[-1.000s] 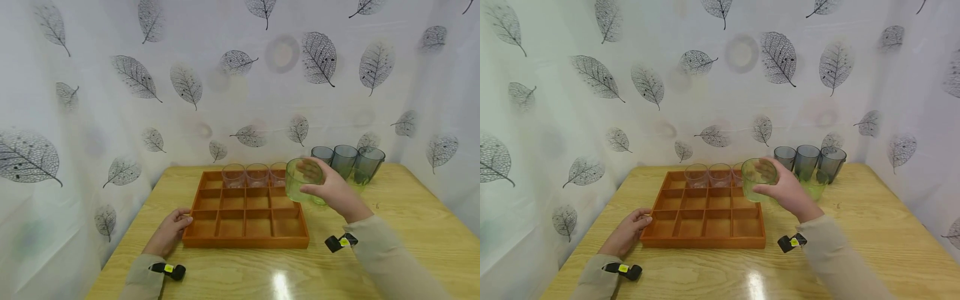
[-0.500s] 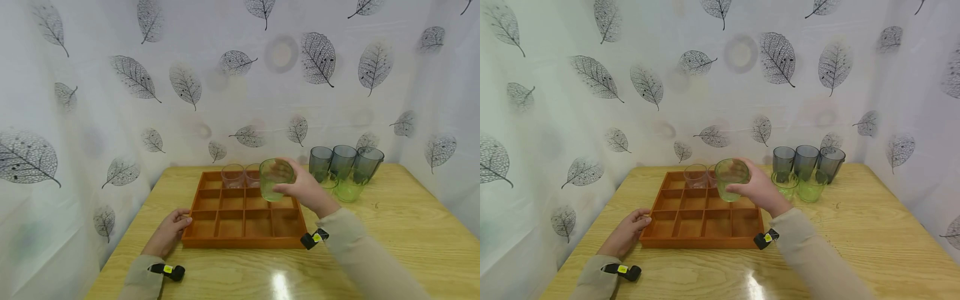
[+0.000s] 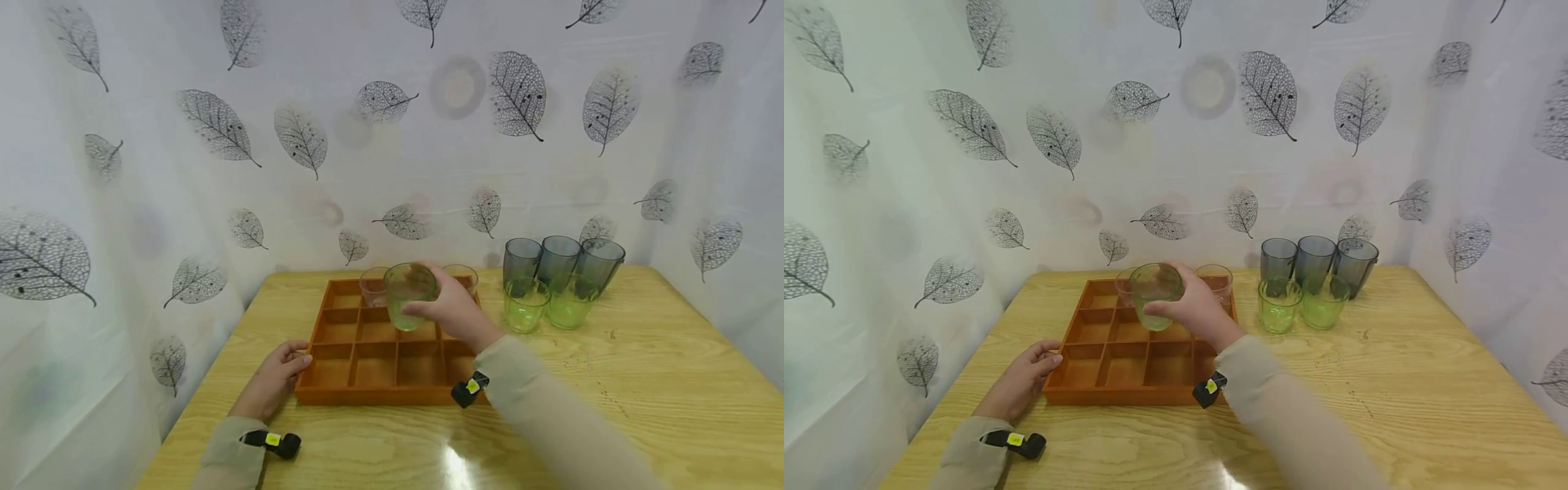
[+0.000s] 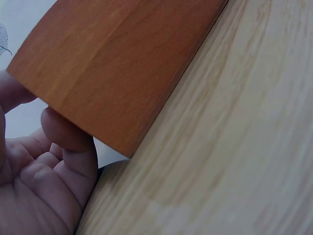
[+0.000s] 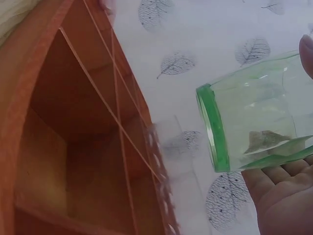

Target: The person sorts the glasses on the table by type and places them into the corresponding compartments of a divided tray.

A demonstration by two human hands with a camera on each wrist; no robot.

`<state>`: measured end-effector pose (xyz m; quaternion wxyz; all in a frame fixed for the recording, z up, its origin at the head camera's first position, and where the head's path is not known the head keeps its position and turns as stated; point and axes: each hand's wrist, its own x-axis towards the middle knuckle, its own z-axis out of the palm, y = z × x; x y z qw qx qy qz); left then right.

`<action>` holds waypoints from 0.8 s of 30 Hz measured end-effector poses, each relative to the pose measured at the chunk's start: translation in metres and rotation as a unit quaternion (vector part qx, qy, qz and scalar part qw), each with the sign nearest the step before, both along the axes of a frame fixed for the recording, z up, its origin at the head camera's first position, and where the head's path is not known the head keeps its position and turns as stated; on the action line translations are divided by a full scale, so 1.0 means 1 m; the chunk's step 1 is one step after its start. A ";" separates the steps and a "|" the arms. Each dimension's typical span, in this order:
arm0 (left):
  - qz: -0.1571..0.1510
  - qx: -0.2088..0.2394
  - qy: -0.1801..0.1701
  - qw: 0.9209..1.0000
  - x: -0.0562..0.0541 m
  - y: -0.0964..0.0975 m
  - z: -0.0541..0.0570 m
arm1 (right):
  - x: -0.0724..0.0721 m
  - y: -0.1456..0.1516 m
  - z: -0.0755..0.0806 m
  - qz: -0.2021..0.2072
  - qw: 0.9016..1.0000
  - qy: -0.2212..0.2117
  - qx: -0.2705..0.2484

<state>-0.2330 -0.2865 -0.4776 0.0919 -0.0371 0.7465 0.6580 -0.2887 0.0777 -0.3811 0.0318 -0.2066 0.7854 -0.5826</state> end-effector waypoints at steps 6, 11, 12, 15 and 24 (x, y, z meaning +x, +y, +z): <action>0.004 -0.009 0.000 1.000 -0.001 0.001 -0.002 | -0.004 -0.020 -0.010 -0.030 0.999 -0.004 0.037; 0.006 -0.006 0.000 1.000 -0.002 0.000 -0.002 | -0.006 -0.034 -0.021 -0.033 0.999 -0.007 0.018; 0.005 -0.006 -0.001 1.000 -0.002 0.000 -0.002 | -0.006 -0.037 -0.023 -0.034 0.999 -0.009 0.013; 0.006 -0.006 -0.001 1.000 -0.002 0.000 -0.001 | -0.007 -0.044 -0.029 -0.041 0.999 -0.020 0.015; 0.006 -0.010 -0.003 1.000 0.000 0.000 0.000 | -0.013 -0.054 -0.046 -0.038 0.999 -0.015 0.017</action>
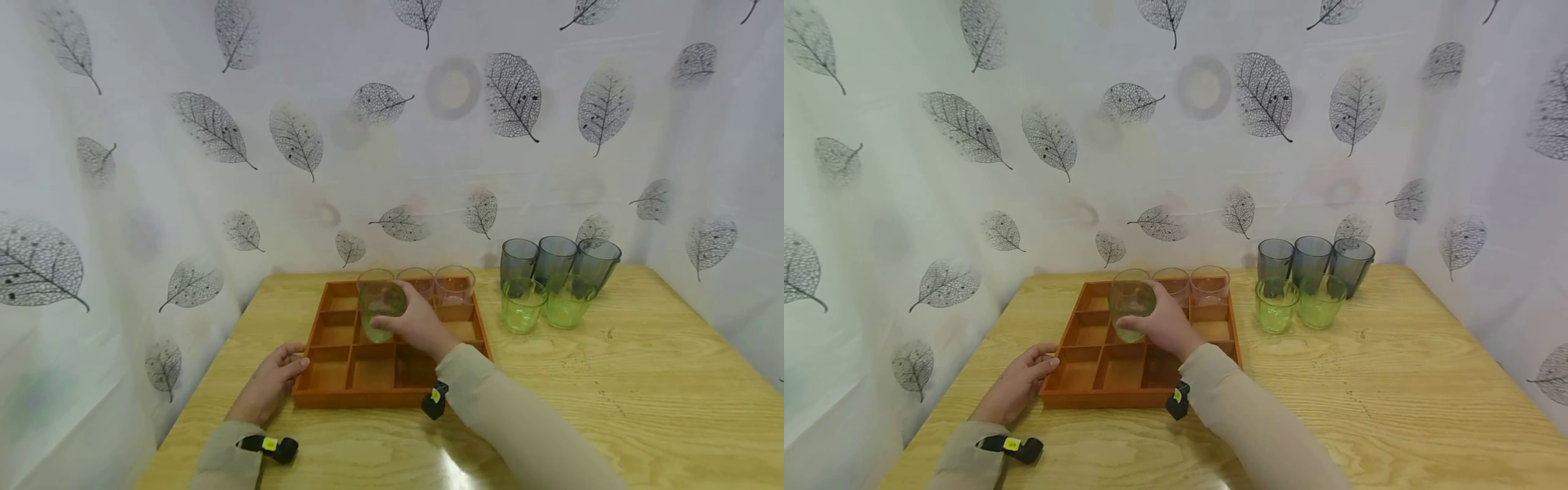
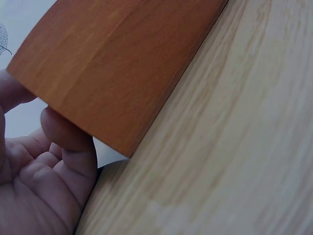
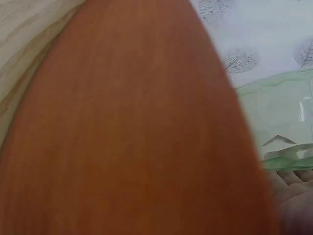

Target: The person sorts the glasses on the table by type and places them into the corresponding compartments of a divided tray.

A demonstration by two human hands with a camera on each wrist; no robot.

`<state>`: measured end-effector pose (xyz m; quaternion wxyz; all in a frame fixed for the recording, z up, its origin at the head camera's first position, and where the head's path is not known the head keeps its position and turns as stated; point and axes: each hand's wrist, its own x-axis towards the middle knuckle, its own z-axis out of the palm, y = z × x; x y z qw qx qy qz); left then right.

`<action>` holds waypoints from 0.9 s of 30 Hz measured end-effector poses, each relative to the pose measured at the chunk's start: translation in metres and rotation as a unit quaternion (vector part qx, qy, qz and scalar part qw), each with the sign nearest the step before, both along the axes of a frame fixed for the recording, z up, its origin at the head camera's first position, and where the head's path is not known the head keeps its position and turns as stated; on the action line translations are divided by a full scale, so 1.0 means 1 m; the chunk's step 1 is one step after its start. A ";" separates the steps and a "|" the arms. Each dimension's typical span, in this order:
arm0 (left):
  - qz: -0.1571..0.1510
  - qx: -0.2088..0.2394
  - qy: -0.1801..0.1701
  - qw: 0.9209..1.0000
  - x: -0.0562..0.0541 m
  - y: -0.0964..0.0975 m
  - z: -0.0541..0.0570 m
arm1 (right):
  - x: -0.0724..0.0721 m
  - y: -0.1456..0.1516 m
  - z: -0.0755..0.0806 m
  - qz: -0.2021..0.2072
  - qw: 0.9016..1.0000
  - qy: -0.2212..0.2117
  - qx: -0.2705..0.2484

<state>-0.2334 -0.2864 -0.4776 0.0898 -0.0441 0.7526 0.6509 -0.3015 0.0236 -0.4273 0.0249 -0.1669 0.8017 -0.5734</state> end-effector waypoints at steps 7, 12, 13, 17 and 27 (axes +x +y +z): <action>0.004 -0.004 0.001 1.000 0.001 -0.001 0.001 | -0.001 -0.005 -0.006 0.006 1.000 -0.007 0.029; 0.002 0.001 0.002 1.000 -0.001 0.000 0.000 | 0.000 -0.005 -0.006 0.009 0.998 -0.017 0.065; 0.001 0.001 0.003 1.000 -0.001 0.001 0.000 | 0.000 -0.005 -0.006 0.010 0.997 -0.019 0.072; -0.002 -0.001 0.004 1.000 0.000 0.001 0.001 | -0.002 -0.004 -0.009 0.018 0.995 -0.023 0.096; -0.002 -0.008 0.002 1.000 0.002 0.001 0.001 | -0.001 -0.009 -0.010 0.018 0.993 0.001 0.114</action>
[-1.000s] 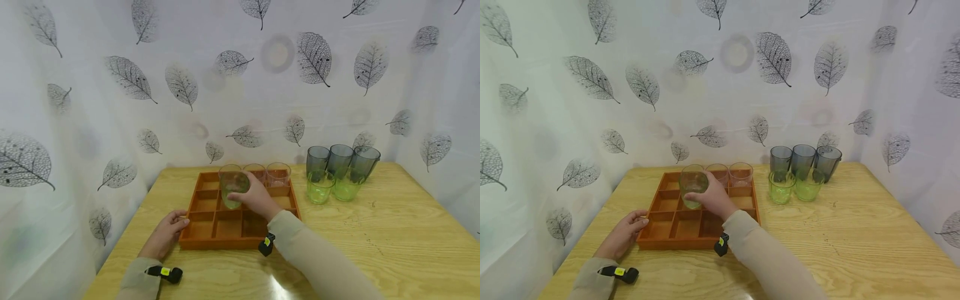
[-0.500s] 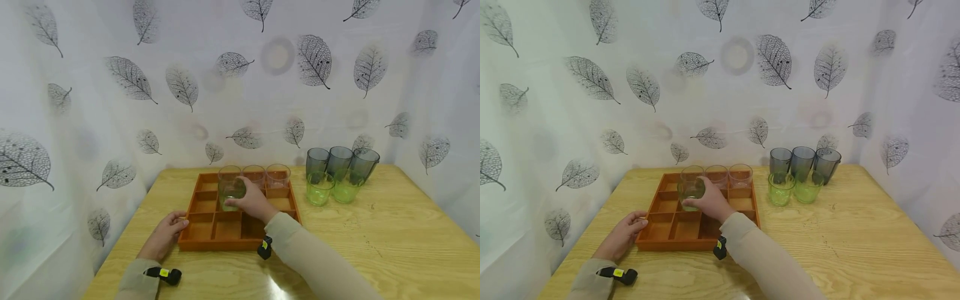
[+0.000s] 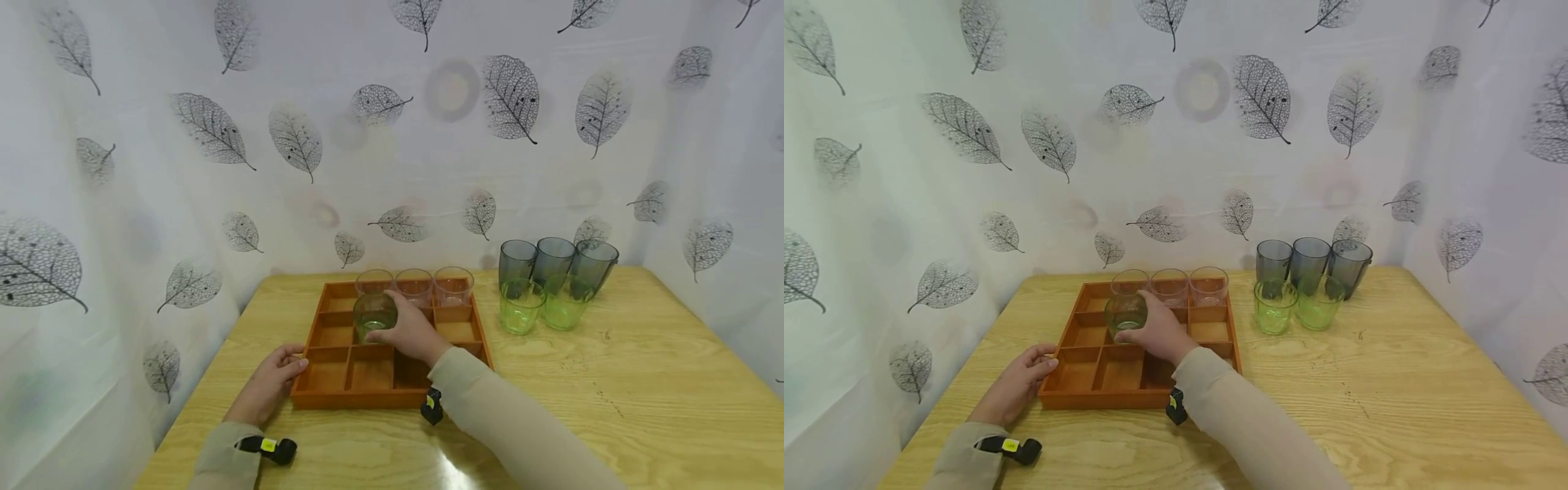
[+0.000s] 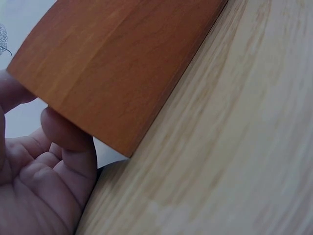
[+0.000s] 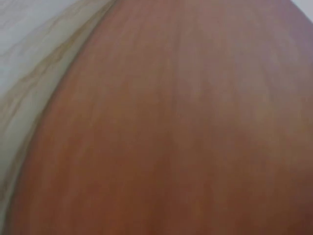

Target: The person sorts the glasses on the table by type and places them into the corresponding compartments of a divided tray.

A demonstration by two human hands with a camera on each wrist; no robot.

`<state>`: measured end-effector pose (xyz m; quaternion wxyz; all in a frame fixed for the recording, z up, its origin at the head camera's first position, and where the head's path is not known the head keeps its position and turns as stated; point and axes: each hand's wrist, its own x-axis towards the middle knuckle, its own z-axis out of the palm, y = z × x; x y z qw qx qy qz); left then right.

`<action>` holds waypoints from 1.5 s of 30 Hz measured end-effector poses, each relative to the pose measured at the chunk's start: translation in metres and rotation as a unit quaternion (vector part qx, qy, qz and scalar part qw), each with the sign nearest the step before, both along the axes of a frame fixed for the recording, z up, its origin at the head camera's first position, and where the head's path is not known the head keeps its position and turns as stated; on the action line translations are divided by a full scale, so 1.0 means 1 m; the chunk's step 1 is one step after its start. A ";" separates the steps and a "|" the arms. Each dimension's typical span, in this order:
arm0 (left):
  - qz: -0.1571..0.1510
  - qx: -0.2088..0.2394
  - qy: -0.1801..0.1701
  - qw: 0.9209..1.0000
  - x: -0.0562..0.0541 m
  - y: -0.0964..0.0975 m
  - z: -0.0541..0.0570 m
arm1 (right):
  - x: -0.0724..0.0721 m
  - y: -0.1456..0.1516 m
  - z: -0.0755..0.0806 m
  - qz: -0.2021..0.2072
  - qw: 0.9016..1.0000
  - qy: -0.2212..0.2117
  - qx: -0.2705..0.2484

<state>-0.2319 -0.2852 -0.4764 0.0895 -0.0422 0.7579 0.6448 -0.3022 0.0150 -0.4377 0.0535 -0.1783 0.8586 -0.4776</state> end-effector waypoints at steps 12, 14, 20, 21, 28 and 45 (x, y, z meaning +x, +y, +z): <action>0.004 0.003 0.005 1.000 -0.001 -0.001 -0.002 | 0.000 0.000 -0.003 0.006 1.000 0.008 0.024; 0.004 0.004 0.005 1.000 -0.001 -0.001 -0.002 | 0.000 0.000 -0.002 0.007 1.000 0.005 0.024; 0.004 0.000 0.005 1.000 -0.001 -0.001 -0.001 | 0.000 0.003 -0.001 0.010 1.000 0.000 0.017; 0.004 0.002 0.005 1.000 -0.001 -0.001 -0.001 | 0.000 0.003 -0.001 0.011 1.000 -0.001 0.014; 0.006 0.011 0.005 1.000 -0.002 0.001 -0.002 | 0.003 0.009 0.003 0.010 0.999 -0.023 -0.033; 0.008 0.008 0.004 1.000 0.000 0.001 -0.002 | 0.015 0.034 0.017 0.005 0.994 -0.045 -0.102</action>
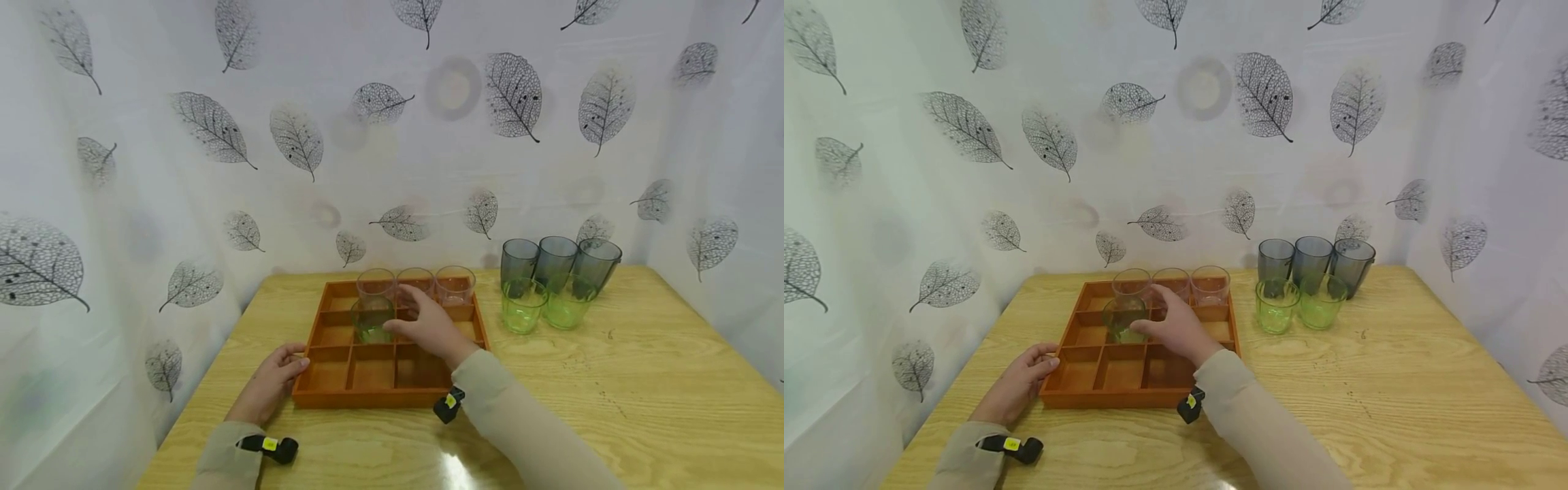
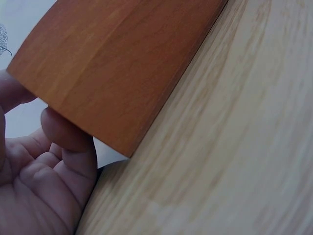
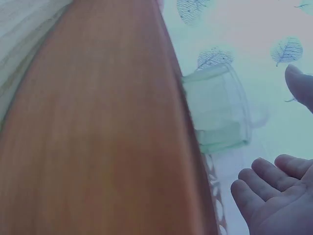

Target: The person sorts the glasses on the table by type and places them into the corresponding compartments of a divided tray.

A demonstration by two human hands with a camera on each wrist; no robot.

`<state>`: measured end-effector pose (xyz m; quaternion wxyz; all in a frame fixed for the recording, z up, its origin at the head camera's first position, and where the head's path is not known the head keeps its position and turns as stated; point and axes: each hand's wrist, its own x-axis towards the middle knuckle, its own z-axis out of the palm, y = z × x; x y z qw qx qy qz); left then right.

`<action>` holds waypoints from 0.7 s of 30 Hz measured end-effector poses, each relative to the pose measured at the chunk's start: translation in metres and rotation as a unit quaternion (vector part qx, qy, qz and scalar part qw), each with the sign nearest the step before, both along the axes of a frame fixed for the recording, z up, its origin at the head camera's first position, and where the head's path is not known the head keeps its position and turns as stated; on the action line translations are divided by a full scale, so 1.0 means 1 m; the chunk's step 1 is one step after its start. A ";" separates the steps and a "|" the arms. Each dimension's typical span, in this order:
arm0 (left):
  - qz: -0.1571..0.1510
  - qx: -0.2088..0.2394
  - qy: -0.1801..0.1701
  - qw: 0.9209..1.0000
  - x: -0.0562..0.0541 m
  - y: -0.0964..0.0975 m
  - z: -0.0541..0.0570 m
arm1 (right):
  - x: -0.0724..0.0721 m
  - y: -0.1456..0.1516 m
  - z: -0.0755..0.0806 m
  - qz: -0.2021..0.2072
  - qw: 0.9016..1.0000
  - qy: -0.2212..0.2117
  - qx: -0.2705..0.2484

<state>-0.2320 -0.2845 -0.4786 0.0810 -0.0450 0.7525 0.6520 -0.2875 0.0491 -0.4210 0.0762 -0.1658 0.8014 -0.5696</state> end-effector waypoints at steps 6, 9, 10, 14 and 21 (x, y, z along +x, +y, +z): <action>0.002 0.009 -0.007 1.000 -0.003 0.000 0.001 | 0.000 0.013 0.006 0.002 1.000 0.005 -0.020; -0.002 0.012 -0.007 1.000 -0.002 -0.001 0.002 | -0.001 0.019 0.008 0.003 1.000 0.017 -0.024; -0.002 0.014 -0.007 1.000 -0.001 -0.001 0.002 | -0.001 0.020 0.008 0.005 0.999 0.017 -0.029; -0.006 0.018 -0.003 1.000 0.000 0.000 0.003 | 0.000 0.027 0.009 0.008 0.999 0.016 -0.045; -0.009 0.010 -0.006 1.000 -0.001 0.000 0.003 | 0.003 0.043 0.016 -0.009 0.998 0.034 -0.042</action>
